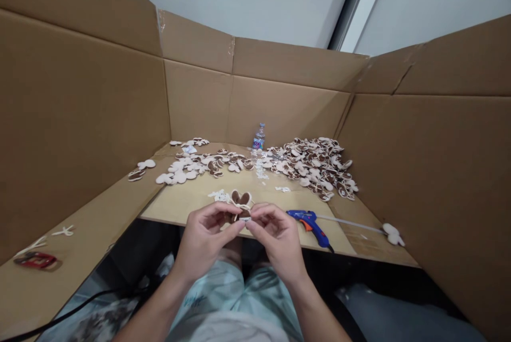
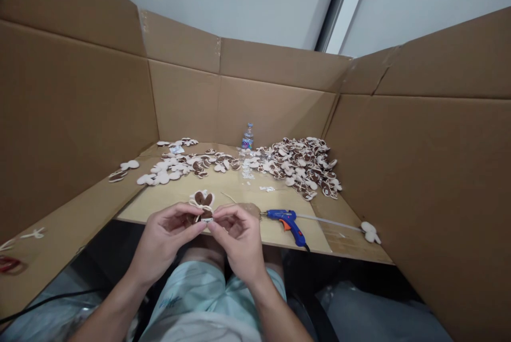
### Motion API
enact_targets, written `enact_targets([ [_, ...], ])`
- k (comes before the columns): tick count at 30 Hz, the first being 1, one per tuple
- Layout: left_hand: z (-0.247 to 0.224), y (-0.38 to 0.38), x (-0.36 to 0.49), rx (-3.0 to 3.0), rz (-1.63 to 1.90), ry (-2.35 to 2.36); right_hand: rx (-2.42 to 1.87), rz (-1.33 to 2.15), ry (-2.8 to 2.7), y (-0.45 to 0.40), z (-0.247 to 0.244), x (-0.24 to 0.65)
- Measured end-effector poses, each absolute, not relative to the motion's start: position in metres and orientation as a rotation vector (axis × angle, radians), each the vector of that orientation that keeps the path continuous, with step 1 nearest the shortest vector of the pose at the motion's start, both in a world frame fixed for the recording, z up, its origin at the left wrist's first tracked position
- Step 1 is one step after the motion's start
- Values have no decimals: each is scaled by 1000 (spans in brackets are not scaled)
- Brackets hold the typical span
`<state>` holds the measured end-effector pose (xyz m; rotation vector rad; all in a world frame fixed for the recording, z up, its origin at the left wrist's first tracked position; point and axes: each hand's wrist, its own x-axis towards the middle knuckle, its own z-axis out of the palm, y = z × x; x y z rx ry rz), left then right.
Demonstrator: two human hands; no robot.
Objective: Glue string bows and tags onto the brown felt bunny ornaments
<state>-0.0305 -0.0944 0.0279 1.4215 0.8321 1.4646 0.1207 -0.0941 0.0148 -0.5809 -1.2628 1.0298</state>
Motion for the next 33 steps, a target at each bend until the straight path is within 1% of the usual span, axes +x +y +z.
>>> enact_targets([
  [12, 31, -104, -29, 1442, 1447, 809, -567, 995, -1242, -101, 10, 116],
  [23, 32, -106, -29, 1471, 1437, 826, -569, 1141, -1168, -102, 8, 118],
  [33, 34, -105, -28, 1449, 1430, 886, -582, 1152, -1160, -102, 12, 118],
])
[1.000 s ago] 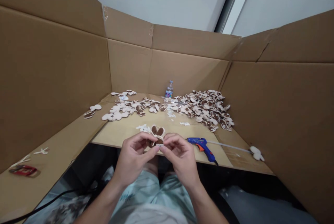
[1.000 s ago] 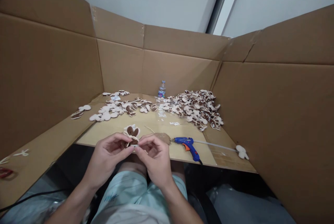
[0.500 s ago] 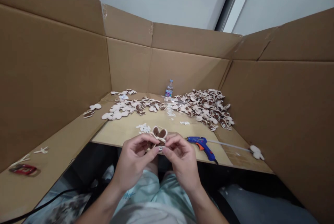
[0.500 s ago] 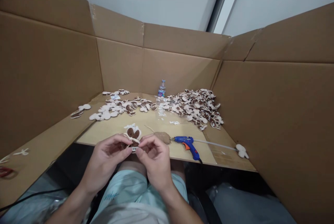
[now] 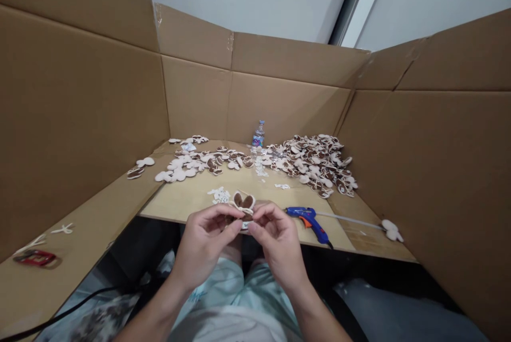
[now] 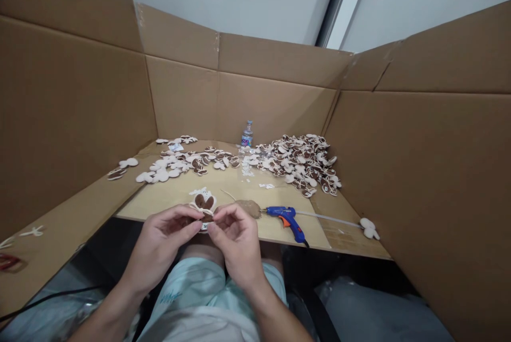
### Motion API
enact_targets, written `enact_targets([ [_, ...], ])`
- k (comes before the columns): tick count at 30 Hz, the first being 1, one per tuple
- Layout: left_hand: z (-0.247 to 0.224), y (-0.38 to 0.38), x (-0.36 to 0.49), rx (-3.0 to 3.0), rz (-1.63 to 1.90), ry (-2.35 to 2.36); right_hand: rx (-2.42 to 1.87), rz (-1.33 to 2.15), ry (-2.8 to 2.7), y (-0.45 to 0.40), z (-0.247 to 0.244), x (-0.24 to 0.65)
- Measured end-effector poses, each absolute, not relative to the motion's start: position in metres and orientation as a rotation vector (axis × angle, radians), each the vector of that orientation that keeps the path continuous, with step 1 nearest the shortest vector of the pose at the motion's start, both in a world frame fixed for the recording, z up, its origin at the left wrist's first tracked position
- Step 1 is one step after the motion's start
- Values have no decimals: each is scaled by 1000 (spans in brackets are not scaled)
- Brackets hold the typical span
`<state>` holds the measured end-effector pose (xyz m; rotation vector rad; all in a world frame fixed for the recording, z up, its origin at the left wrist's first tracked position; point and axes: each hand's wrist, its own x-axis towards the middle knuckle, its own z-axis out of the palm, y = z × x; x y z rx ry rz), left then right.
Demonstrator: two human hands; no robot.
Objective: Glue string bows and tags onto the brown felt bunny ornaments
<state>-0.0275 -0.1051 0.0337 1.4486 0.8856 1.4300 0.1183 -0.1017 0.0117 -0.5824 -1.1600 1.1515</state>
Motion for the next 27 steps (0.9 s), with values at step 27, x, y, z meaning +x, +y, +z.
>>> enact_targets([
  [27, 37, -114, -29, 1476, 1374, 872, -583, 954, -1318, -114, 21, 132],
])
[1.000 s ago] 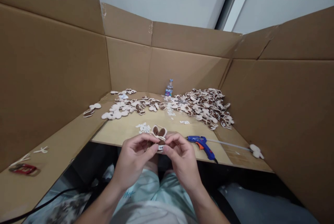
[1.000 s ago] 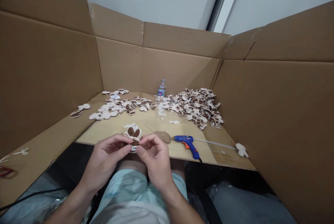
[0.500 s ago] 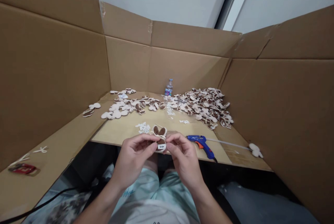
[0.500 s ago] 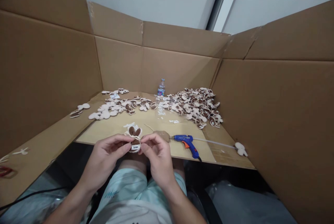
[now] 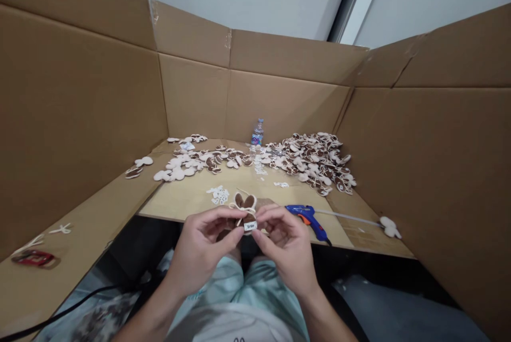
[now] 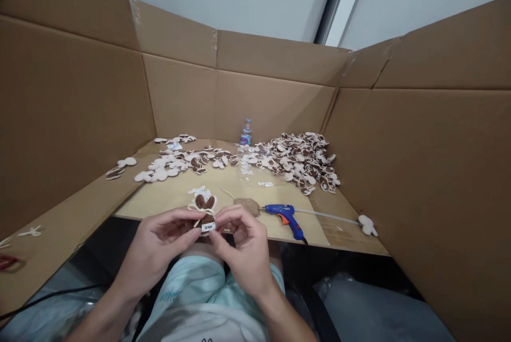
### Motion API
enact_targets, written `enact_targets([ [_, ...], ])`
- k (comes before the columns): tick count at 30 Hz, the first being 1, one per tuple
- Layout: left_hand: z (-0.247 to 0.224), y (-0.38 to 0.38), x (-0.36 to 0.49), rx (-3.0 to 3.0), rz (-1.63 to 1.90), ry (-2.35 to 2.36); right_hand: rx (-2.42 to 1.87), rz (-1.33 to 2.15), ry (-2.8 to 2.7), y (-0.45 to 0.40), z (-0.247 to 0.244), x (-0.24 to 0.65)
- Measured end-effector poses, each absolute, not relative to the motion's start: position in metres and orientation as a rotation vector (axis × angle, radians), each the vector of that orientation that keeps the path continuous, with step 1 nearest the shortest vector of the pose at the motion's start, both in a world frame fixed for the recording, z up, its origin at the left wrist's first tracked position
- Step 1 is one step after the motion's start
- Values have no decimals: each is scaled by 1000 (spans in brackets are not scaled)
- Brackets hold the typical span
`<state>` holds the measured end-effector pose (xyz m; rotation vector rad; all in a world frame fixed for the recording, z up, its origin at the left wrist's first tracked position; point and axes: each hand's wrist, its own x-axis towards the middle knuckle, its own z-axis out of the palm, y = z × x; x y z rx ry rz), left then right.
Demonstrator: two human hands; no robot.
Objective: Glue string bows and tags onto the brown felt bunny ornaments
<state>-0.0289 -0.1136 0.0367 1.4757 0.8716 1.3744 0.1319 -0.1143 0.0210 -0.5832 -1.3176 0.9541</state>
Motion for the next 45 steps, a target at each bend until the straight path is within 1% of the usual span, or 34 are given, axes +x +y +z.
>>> enact_targets([
  [10, 37, -117, -29, 1480, 1359, 884, -625, 877, -1352, -118, 18, 133],
  [25, 37, -116, -28, 1458, 1337, 865, -633, 870, -1363, -118, 15, 134],
  [29, 36, -113, -28, 1442, 1326, 885, -649, 778, -1402, -116, 10, 135],
  [37, 36, -106, -28, 1385, 1275, 844, -747, 439, -1553, -113, 2, 139],
  [45, 32, -108, -27, 1428, 1267, 861, -709, 500, -1539, -115, 2, 141],
])
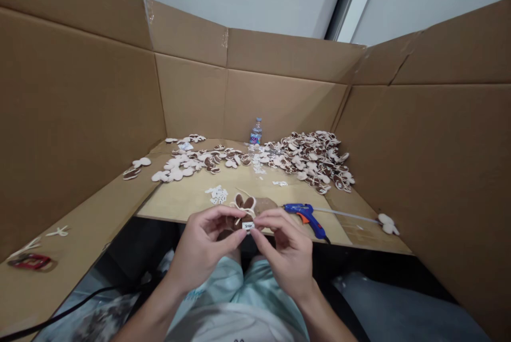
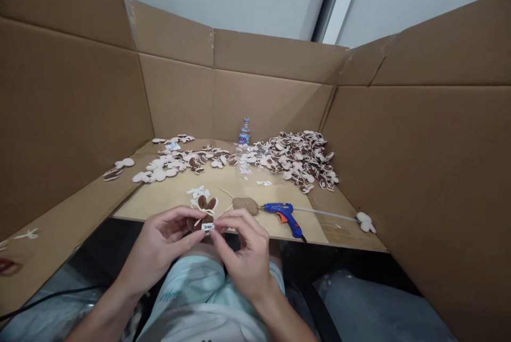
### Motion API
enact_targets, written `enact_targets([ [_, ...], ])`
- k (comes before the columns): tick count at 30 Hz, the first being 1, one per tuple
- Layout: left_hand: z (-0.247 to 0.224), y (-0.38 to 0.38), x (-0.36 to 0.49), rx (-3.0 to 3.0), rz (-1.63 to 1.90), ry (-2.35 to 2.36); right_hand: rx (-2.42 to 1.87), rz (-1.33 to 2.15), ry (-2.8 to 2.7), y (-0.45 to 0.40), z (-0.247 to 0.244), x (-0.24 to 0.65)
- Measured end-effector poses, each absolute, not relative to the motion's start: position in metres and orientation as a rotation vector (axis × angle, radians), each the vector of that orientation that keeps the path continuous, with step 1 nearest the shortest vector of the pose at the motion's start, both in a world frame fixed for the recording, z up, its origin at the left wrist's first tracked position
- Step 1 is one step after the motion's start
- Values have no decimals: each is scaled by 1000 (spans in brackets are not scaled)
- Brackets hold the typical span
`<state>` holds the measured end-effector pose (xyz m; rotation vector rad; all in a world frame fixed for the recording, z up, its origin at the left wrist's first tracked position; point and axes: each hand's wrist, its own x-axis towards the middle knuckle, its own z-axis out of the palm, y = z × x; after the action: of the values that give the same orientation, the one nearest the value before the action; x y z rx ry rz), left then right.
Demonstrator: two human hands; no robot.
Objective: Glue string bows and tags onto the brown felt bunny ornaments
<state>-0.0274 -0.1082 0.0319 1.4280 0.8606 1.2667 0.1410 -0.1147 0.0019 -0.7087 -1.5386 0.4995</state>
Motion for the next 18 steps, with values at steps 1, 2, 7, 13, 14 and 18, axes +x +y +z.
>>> enact_targets([
  [1, 32, -109, -27, 1436, 1268, 866, -706, 505, -1539, -115, 2, 141],
  [2, 32, -109, -27, 1446, 1269, 873, -705, 510, -1539, -116, 2, 141],
  [7, 32, -109, -26, 1503, 1283, 898, -705, 544, -1527, -118, 3, 142],
  [13, 30, -109, -26, 1567, 1292, 917, -707, 555, -1515, -119, 5, 141],
  [14, 30, -109, -26, 1576, 1293, 922, -711, 553, -1514, -120, 5, 141],
  [18, 29, -110, -27, 1595, 1293, 933, -738, 549, -1520, -121, 7, 141],
])
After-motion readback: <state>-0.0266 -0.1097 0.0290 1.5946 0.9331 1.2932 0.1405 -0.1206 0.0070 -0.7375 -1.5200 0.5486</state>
